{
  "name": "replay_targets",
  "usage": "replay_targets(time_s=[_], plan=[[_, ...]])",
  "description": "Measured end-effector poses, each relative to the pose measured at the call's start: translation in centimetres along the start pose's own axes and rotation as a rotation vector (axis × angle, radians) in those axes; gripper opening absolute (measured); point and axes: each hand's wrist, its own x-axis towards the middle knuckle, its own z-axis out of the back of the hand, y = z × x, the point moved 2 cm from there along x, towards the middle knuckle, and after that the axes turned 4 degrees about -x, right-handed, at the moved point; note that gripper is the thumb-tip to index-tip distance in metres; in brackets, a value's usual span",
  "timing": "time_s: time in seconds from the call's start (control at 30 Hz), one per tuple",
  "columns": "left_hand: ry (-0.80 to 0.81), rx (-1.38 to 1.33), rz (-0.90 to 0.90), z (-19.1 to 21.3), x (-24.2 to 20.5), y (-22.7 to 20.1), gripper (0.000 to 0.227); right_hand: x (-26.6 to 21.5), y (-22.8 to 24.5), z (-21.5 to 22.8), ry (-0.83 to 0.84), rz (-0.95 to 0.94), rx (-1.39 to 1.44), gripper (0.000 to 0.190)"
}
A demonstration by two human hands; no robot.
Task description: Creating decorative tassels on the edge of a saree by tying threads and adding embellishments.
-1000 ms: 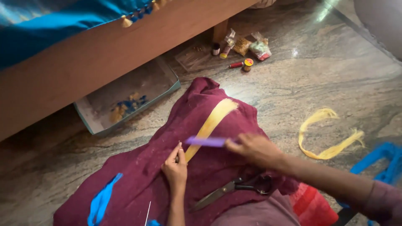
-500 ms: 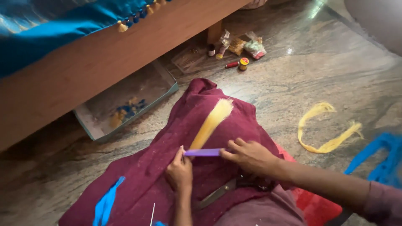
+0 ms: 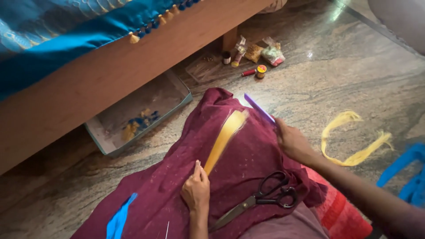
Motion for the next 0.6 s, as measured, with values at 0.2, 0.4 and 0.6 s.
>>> replay_targets(time_s=[0.2, 0.4, 0.6], plan=[[0.075, -0.019, 0.037, 0.0, -0.1, 0.0, 0.028, -2.0, 2.8, -4.4, 0.032, 0.381, -0.098, 0.043], [-0.018, -0.063, 0.0, 1.9, 0.0, -1.2, 0.028, -0.7, 0.9, -1.8, -0.065, 0.579, -0.453, 0.058], [-0.048, -0.062, 0.063, 2.6, 0.7, -1.7, 0.024, 1.3, -4.0, -2.3, -0.061, -0.054, 0.213, 0.031]])
